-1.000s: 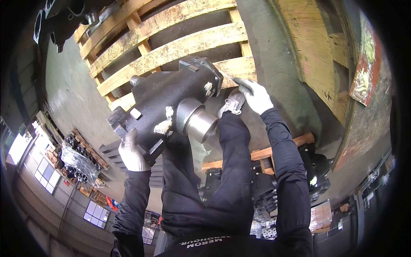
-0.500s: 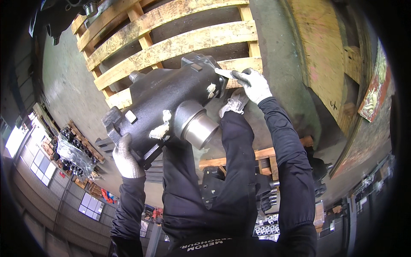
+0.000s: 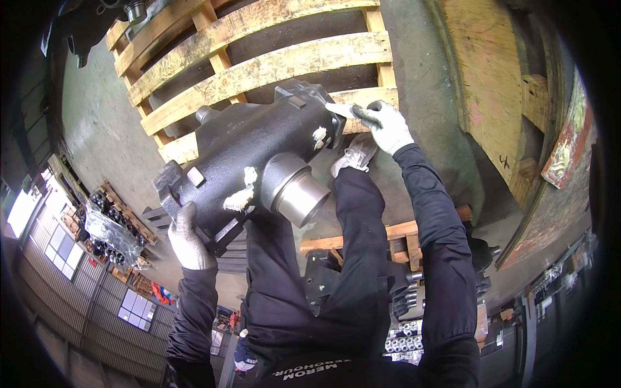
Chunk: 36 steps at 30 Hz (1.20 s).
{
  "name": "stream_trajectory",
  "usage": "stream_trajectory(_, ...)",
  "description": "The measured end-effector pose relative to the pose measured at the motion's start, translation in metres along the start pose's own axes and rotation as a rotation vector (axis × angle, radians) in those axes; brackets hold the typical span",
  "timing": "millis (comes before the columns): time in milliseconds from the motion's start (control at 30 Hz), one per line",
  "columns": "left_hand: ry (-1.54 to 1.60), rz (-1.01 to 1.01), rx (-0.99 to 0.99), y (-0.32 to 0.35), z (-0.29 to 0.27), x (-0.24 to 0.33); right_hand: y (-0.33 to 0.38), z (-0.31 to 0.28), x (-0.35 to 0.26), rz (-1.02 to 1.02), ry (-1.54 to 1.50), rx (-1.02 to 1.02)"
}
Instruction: The person picks up a black metal exhaust manifold from a wooden pallet and uses a putty knife to apply a white sealant to several flange surfaces and bolt holes. They rotate the manifold to reach different areas and continue applying the sealant across multiple sections.
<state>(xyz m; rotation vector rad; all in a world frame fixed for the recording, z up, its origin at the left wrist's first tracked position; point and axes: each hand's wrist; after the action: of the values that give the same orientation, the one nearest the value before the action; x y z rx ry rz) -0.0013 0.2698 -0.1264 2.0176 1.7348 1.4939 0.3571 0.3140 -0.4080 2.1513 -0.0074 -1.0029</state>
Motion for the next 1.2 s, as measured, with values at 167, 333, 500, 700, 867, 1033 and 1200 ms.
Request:
stream_trajectory(167, 0.013, 0.004, 0.022, 0.0, 0.001, 0.002, 0.017, -0.003, 0.009, -0.075, 0.015, 0.014)
stream_trajectory(333, 0.004, -0.003, 0.028, 0.001, 0.002, 0.005, 0.006, 0.002, 0.013, -0.134, 0.05, 0.07)
stream_trajectory(500, 0.024, 0.015, 0.045, 0.0, 0.001, -0.001, -0.016, 0.0, 0.009, -0.252, 0.284, 0.146)
stream_trajectory(700, 0.032, -0.048, -0.028, -0.003, -0.01, -0.003, -0.016, -0.021, -0.015, -0.301, 0.422, 0.19)
stream_trajectory(867, 0.053, -0.046, -0.032, -0.001, -0.009, -0.004, -0.012, -0.027, -0.031, -0.329, 0.563, 0.183)
stream_trajectory(1033, 0.097, 0.042, -0.023, 0.001, -0.001, -0.008, -0.004, -0.023, -0.03, -0.298, 0.555, 0.169)
stream_trajectory(1200, 0.019, -0.034, -0.012, 0.002, -0.005, -0.003, 0.019, -0.019, -0.02, -0.06, 0.21, 0.004)
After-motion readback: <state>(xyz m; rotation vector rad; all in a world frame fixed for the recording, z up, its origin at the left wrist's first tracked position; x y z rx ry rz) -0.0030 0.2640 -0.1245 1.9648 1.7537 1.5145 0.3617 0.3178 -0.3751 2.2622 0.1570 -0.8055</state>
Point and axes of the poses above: each hand's wrist, its own y-axis away from the middle knuckle, its own z-axis out of the palm, x = y × z, and after that the axes turned 2 degrees about -x, right-handed
